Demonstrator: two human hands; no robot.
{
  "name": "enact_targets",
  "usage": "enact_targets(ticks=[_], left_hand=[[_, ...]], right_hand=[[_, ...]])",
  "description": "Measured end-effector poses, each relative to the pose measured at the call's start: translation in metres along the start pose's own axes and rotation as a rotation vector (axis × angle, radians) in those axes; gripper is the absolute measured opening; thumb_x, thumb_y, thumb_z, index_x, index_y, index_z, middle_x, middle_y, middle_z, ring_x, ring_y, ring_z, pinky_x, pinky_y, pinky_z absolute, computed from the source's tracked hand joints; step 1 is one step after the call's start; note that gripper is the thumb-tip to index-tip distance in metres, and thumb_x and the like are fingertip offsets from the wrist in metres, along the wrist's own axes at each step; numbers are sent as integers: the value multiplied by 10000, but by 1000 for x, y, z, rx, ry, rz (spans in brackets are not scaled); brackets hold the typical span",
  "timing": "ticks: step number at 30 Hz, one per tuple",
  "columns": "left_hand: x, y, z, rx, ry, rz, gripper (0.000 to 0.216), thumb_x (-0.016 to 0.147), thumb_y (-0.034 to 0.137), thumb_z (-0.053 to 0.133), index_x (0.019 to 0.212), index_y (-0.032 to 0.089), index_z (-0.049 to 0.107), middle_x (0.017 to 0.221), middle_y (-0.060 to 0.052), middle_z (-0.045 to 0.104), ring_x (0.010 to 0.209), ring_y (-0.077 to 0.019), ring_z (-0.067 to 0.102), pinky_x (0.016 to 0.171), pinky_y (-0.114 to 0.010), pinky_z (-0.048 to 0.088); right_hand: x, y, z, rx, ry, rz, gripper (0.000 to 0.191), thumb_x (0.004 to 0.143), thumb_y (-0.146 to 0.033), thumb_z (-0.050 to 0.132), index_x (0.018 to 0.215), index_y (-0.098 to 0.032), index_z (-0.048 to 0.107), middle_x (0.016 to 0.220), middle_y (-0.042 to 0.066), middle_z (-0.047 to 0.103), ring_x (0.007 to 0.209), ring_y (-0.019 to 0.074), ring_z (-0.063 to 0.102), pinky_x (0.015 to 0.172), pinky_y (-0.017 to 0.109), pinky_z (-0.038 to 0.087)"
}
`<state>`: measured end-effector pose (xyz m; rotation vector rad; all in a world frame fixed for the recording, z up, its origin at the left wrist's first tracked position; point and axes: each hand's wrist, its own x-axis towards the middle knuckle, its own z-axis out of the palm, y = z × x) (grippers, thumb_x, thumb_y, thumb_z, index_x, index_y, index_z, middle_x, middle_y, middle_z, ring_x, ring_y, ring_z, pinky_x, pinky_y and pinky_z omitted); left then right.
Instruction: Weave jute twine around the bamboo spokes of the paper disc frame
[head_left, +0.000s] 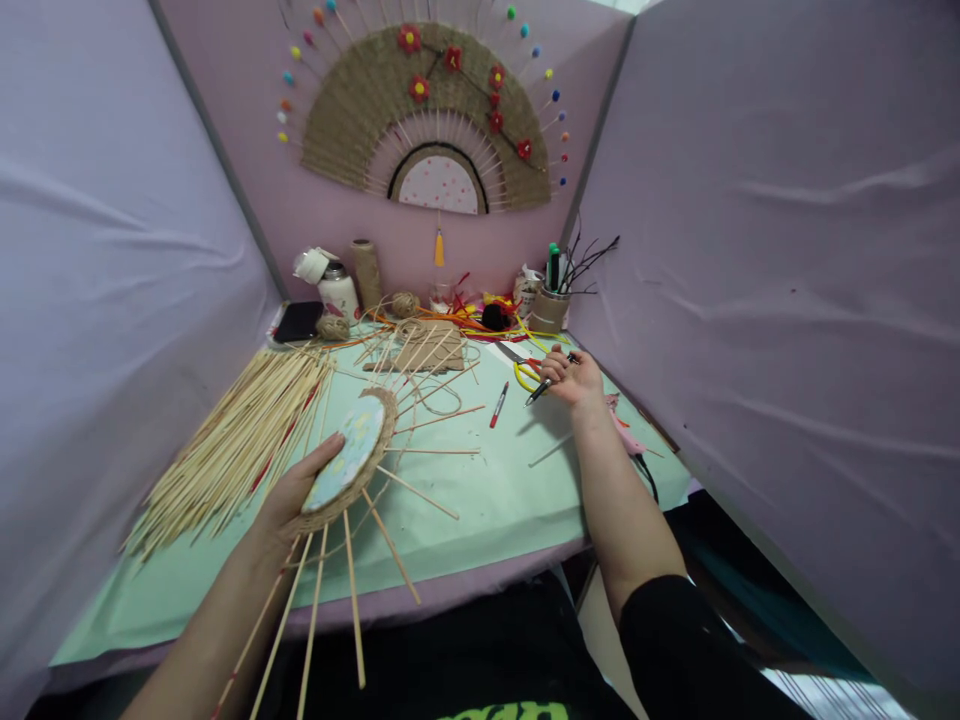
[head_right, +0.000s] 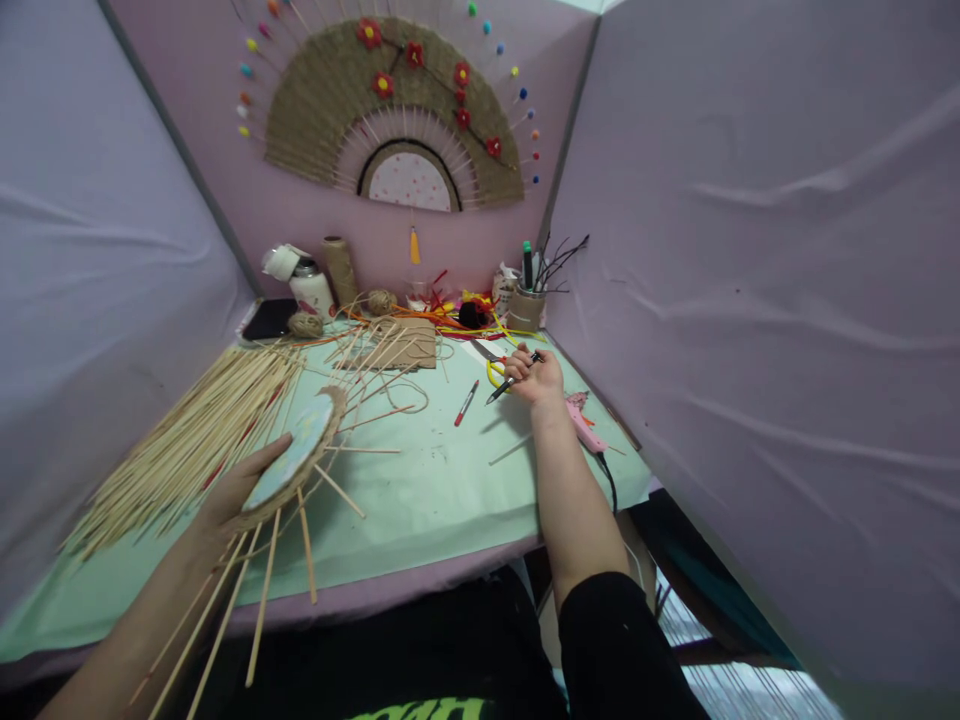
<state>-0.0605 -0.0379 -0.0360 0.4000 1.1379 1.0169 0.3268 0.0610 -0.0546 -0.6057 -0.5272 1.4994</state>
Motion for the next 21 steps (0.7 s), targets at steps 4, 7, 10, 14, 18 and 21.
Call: enact_targets(ticks=[4, 7, 10, 14, 18, 21], left_hand=[[2, -1, -2, 4, 3, 21, 406, 914, 74, 456, 1312, 77, 538, 681, -72, 741, 381, -146, 628, 482, -190, 567], [2, -1, -2, 4, 2, 19, 411, 921, 77, 447, 1325, 78, 525, 707, -75, 746, 393, -146, 637, 498, -193, 573], [3, -2, -4, -5, -19, 15, 424, 913, 90, 479, 1335, 87, 517, 748, -78, 754, 435, -150, 660, 501, -187, 573], [3, -2, -4, -11, -8, 20, 434, 906, 88, 491, 1339, 89, 515, 778, -83, 758, 481, -156, 682, 521, -182, 577], [3, -2, -3, -27, -16, 17, 440, 900, 84, 494, 1339, 107, 515, 792, -85, 760, 536, -164, 703, 530, -173, 577], [4, -2, -4, -25, -40, 22, 420, 904, 79, 472, 1321, 106, 523, 768, -83, 756, 508, -155, 691, 510, -172, 571]], right_hand=[[1, 1, 0, 41, -4, 2, 88, 825, -237, 457, 745, -214, 485, 530, -67, 254, 419, 98, 221, 374, 176, 281], [2, 3, -1, 137, 7, 38, 152, 881, -282, 402, 768, -210, 476, 535, -67, 284, 415, 94, 251, 373, 181, 293], [2, 4, -1, 187, 13, 58, 144, 886, -280, 403, 787, -200, 471, 543, -70, 311, 416, 81, 284, 382, 175, 314], [1, 3, 4, 12, 13, -55, 68, 784, -173, 519, 780, -211, 462, 530, -81, 321, 425, 68, 308, 416, 160, 341], [-4, 10, 14, -322, 53, -246, 129, 725, -217, 601, 743, -223, 474, 482, -97, 300, 387, 60, 261, 368, 167, 248], [-9, 22, 22, -489, 20, -283, 183, 718, -304, 639, 688, -217, 481, 431, -107, 262, 356, 46, 182, 346, 174, 148]])
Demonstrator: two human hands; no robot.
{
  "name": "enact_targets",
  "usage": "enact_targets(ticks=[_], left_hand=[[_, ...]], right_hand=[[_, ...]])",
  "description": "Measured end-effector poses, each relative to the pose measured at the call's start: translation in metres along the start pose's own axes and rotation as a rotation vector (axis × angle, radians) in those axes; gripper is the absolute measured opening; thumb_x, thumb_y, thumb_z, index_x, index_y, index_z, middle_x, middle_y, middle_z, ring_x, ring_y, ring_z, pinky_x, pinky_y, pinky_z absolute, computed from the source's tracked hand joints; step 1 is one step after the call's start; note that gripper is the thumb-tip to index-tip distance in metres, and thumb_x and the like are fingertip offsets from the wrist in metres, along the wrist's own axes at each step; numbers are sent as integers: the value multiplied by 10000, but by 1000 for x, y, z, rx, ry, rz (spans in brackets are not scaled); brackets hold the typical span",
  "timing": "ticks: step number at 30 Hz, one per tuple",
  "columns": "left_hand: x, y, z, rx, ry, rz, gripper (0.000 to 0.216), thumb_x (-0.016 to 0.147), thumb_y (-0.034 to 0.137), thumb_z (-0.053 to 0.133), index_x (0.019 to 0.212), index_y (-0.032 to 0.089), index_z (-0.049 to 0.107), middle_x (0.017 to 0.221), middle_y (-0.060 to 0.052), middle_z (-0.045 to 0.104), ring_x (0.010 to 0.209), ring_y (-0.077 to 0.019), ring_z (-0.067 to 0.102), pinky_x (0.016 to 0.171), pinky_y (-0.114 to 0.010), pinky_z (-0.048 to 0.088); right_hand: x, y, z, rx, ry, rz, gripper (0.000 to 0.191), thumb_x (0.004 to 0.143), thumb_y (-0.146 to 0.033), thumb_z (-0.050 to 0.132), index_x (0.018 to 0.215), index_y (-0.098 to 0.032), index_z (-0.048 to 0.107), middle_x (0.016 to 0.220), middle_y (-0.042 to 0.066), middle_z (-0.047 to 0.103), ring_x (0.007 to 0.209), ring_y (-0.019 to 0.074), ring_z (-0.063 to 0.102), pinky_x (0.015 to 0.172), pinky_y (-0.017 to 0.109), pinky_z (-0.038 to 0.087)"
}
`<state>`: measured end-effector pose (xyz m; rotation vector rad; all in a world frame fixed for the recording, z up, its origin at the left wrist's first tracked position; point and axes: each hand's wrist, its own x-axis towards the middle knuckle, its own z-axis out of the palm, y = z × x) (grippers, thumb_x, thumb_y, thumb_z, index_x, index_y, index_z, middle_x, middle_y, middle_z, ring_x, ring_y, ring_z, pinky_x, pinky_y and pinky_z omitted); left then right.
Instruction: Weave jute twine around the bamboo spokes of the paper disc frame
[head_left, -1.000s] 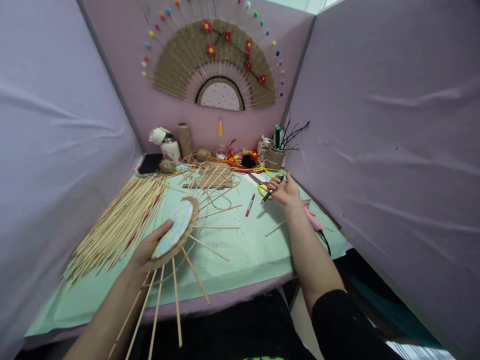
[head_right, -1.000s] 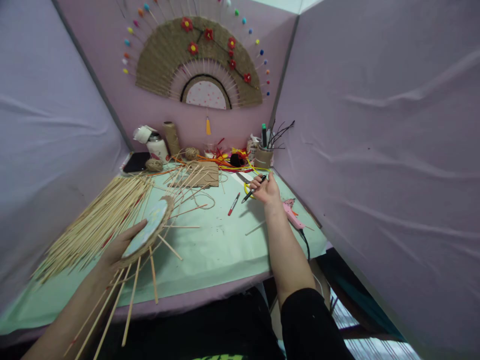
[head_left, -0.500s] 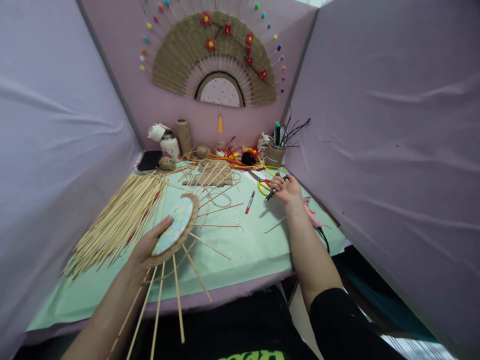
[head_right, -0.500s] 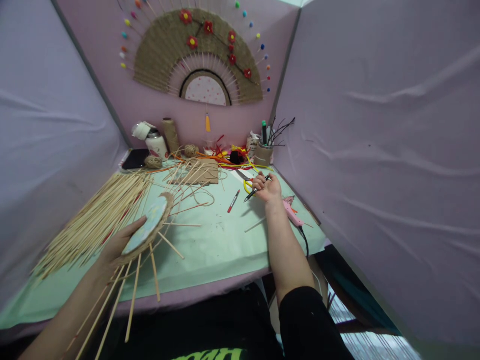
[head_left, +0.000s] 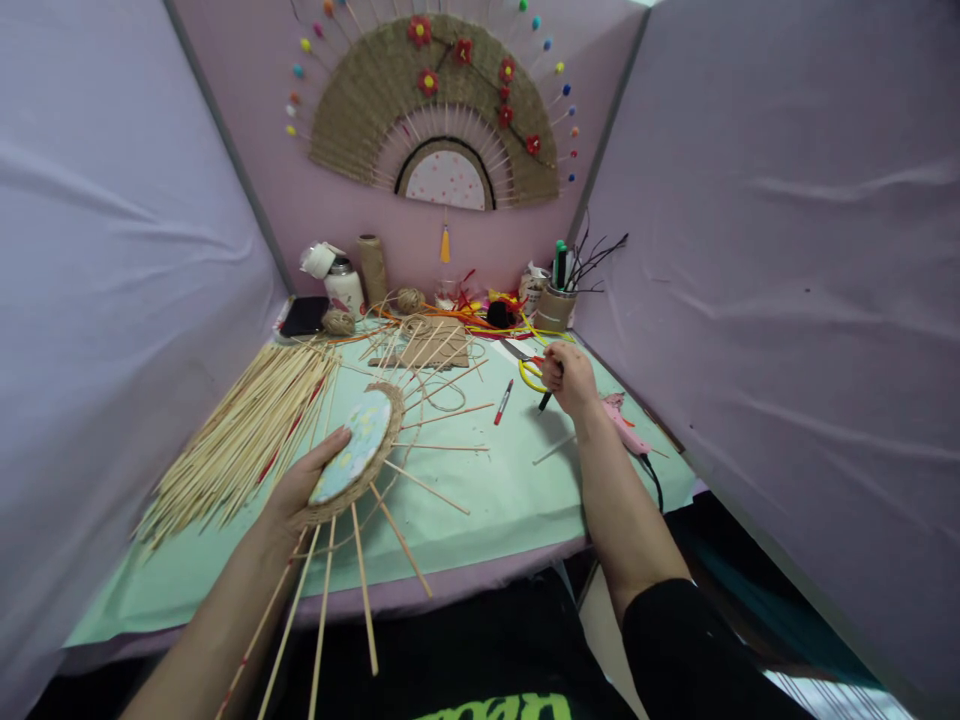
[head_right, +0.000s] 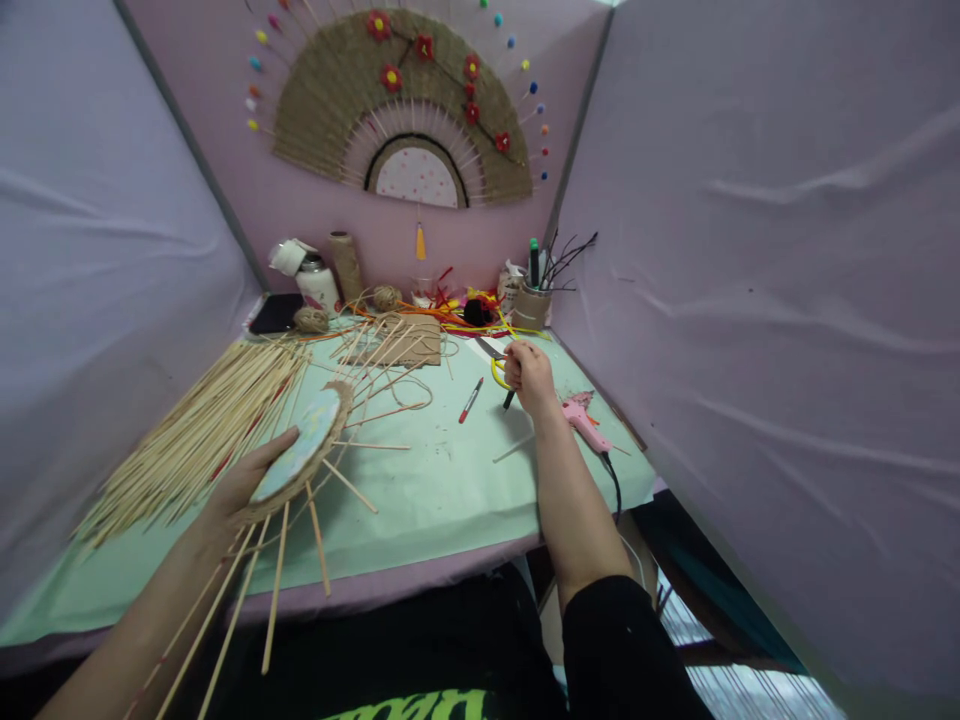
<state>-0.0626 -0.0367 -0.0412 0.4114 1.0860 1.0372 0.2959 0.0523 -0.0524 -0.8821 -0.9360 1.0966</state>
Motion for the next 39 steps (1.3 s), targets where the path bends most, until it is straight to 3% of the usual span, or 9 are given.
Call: enact_targets(ticks=[5, 15, 19, 22, 25, 28, 32, 39], left_hand=[[-3, 1, 4, 24, 46, -5, 394, 912, 72, 446, 1297, 90, 528, 730, -74, 747, 484, -137, 675, 518, -166, 567], [0, 0, 1, 35, 44, 16, 380, 914, 75, 452, 1283, 80, 542, 720, -67, 744, 488, -143, 676, 507, -175, 567], [0, 0, 1, 46, 36, 17, 378, 933, 80, 414, 1296, 73, 521, 708, -59, 742, 475, -136, 670, 486, -171, 560], [0, -1, 1, 42, 25, 13, 373, 943, 84, 399, 1298, 63, 508, 696, -58, 738, 482, -138, 673, 490, -172, 562], [0, -1, 1, 51, 25, 6, 375, 943, 82, 399, 1302, 78, 506, 686, -53, 734, 493, -145, 680, 498, -181, 568], [-1, -1, 4, 56, 49, 3, 380, 934, 71, 411, 1302, 88, 508, 654, -41, 723, 464, -143, 666, 485, -183, 565], [-3, 0, 7, 60, 67, 0, 373, 931, 69, 421, 1292, 83, 517, 639, -40, 718, 441, -136, 652, 472, -176, 558], [-6, 1, 8, 77, 45, 23, 371, 933, 64, 414, 1286, 72, 527, 640, -46, 720, 437, -139, 651, 459, -181, 556]], right_hand=[[-7, 8, 9, -55, -57, 38, 294, 738, -437, 641, 634, -214, 480, 401, -109, 227, 341, 39, 143, 346, 187, 102], [-10, 8, 7, -124, -15, 13, 365, 743, -494, 651, 594, -211, 475, 386, -97, 240, 332, 41, 163, 333, 196, 109], [-9, 5, 9, -64, 196, -197, 276, 726, -360, 652, 589, -212, 464, 393, -97, 281, 339, 48, 206, 330, 193, 149], [-3, -7, -2, 131, 361, -410, 134, 703, -224, 620, 663, -224, 493, 446, -101, 333, 379, 59, 304, 369, 179, 283], [0, -22, -22, 270, 474, -461, 105, 723, -137, 577, 717, -227, 523, 525, -87, 417, 459, 60, 433, 473, 179, 415], [-5, -31, -41, 362, 530, -386, 93, 798, -131, 549, 753, -213, 549, 633, -59, 526, 559, 61, 529, 584, 205, 492], [-14, -33, -50, 444, 451, -196, 109, 927, -258, 482, 869, -232, 570, 725, -43, 587, 659, 88, 588, 655, 282, 529], [-8, -32, -34, 660, 166, 120, 419, 980, -464, 220, 832, -220, 527, 597, -51, 395, 460, 88, 399, 515, 261, 446]])
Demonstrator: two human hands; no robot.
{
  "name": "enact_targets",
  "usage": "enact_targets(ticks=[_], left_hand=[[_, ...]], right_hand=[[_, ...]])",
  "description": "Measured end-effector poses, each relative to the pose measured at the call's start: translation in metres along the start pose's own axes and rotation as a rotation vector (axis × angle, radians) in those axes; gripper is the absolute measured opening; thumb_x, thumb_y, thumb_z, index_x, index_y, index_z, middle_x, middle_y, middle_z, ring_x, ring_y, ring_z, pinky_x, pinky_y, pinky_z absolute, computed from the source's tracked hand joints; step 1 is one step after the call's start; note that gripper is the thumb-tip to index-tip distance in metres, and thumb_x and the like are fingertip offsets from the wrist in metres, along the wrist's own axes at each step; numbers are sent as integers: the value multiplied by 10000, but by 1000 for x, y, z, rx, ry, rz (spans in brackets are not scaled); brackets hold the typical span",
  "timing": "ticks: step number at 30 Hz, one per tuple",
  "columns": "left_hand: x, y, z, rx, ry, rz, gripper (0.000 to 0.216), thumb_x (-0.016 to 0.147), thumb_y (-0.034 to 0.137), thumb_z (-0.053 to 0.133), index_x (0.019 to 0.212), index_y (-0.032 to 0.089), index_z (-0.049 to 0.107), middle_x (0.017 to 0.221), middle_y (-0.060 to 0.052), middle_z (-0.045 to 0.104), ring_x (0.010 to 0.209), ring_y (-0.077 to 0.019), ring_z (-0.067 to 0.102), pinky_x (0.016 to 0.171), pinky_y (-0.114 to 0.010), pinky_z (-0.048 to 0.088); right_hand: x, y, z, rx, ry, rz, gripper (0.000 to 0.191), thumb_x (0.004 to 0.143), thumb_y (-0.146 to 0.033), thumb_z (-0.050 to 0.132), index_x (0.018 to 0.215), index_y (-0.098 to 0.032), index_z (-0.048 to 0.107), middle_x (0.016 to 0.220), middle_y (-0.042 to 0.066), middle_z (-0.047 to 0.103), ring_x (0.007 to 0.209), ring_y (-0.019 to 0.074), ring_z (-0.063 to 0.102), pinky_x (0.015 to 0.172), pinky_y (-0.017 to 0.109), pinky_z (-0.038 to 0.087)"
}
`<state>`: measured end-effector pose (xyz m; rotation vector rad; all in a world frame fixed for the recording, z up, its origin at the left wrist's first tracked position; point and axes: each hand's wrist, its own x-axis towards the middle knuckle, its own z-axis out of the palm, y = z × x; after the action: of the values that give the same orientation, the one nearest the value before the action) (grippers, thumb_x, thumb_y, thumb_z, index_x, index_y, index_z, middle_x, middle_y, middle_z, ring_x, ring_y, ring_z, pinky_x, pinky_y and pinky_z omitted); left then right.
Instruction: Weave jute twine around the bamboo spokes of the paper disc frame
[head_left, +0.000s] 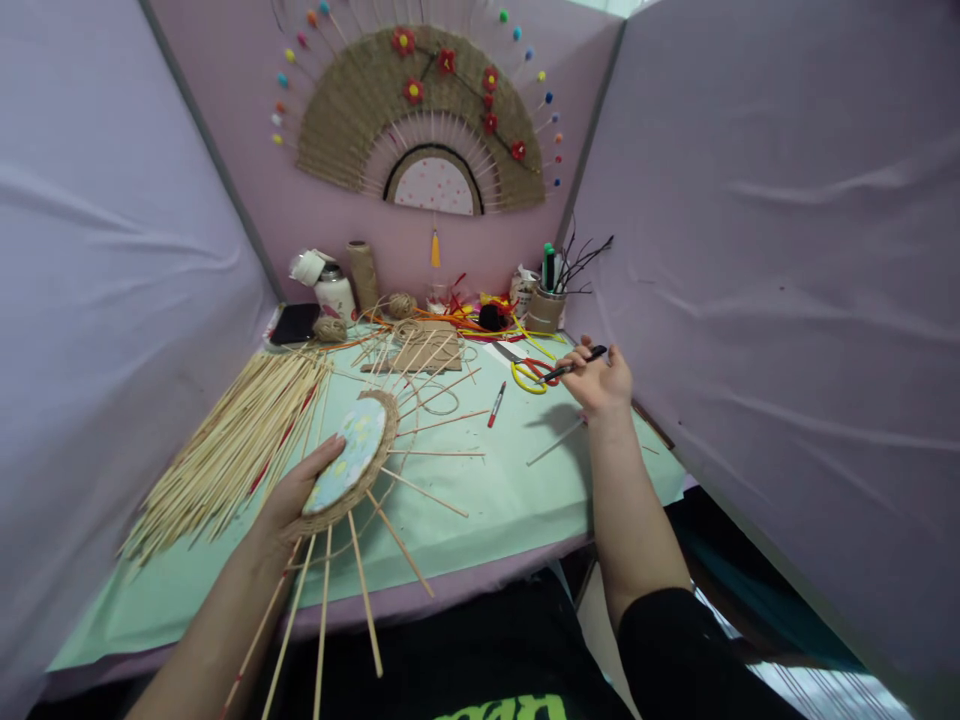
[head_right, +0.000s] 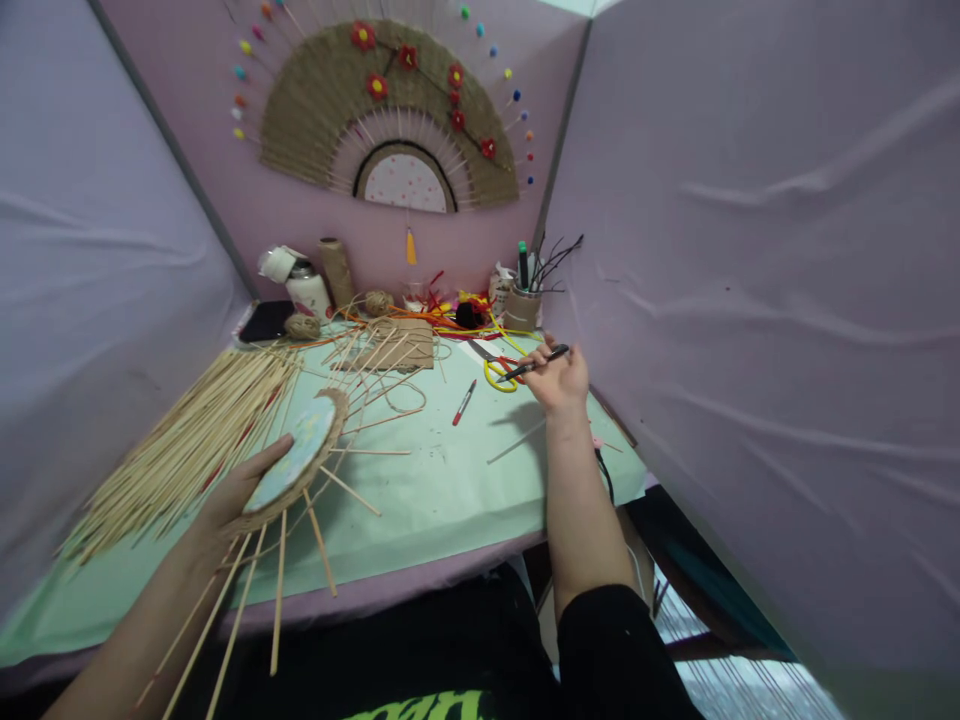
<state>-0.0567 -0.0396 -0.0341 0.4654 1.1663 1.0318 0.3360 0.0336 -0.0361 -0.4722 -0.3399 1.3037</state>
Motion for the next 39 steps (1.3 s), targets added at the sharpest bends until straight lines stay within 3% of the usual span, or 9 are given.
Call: enact_targets(ticks=[2, 11, 17, 23, 27, 29, 32, 35, 39], left_hand=[[0, 0, 0, 0, -4, 8, 365, 933, 62, 414, 1275, 71, 539, 650, -50, 724, 457, -141, 661, 469, -180, 559], [8, -4, -9, -53, -27, 20, 380, 919, 66, 462, 1295, 66, 514, 735, -67, 745, 532, -140, 689, 493, -179, 565], [7, -5, -6, -59, -46, 19, 298, 914, 70, 466, 1186, 76, 587, 754, -71, 746, 537, -134, 687, 515, -181, 568], [10, -8, -10, -38, -84, 42, 216, 855, 50, 537, 1048, 93, 623, 774, -65, 744, 564, -141, 689, 503, -190, 556], [13, -13, -11, -3, -147, 66, 224, 792, 48, 616, 1010, 91, 640, 787, -77, 743, 563, -148, 683, 492, -192, 533], [14, -17, -11, 10, -158, 80, 231, 767, 50, 646, 995, 87, 645, 801, -90, 744, 572, -145, 681, 503, -184, 521], [17, -21, -12, -9, -193, 92, 245, 764, 67, 654, 1008, 93, 644, 840, -97, 746, 606, -146, 684, 536, -189, 512], [23, -26, -16, -20, -194, 92, 261, 736, 113, 699, 989, 92, 640, 834, -110, 741, 621, -161, 683, 568, -218, 513], [33, -35, -20, -25, -251, 143, 314, 722, 194, 711, 1011, 97, 635, 830, -110, 737, 630, -170, 677, 589, -239, 508]], right_hand=[[1, 5, 4, 33, -19, 58, 465, 960, -493, 166, 818, -214, 510, 581, -53, 352, 448, 97, 363, 492, 266, 422], [12, 29, 12, 123, -35, 129, 311, 925, -369, 240, 737, -222, 440, 516, -82, 197, 405, 104, 242, 452, 256, 357], [15, 35, 8, 119, -60, 175, 413, 924, -529, 231, 756, -223, 453, 572, -52, 369, 450, 106, 363, 488, 279, 431], [21, 34, 8, 14, 75, 52, 338, 984, -358, 298, 789, -210, 530, 662, -28, 556, 541, 93, 530, 577, 270, 494], [28, 27, 28, -285, 91, -49, 293, 962, -396, 445, 810, -201, 603, 559, -65, 511, 411, 63, 421, 411, 194, 381], [30, 24, 56, -435, 5, -113, 252, 938, -348, 517, 769, -189, 616, 515, -72, 480, 366, 51, 354, 353, 174, 320], [28, 24, 124, -580, -158, -279, 182, 864, -276, 641, 717, -170, 625, 579, -41, 552, 417, 59, 462, 393, 182, 409], [21, 32, 218, -582, -369, -549, 75, 785, -84, 687, 751, -143, 656, 706, -17, 621, 577, 78, 601, 607, 236, 545], [12, 63, 359, -564, -612, -852, 206, 775, 48, 610, 827, -148, 641, 702, -46, 613, 623, 61, 599, 736, 267, 546]])
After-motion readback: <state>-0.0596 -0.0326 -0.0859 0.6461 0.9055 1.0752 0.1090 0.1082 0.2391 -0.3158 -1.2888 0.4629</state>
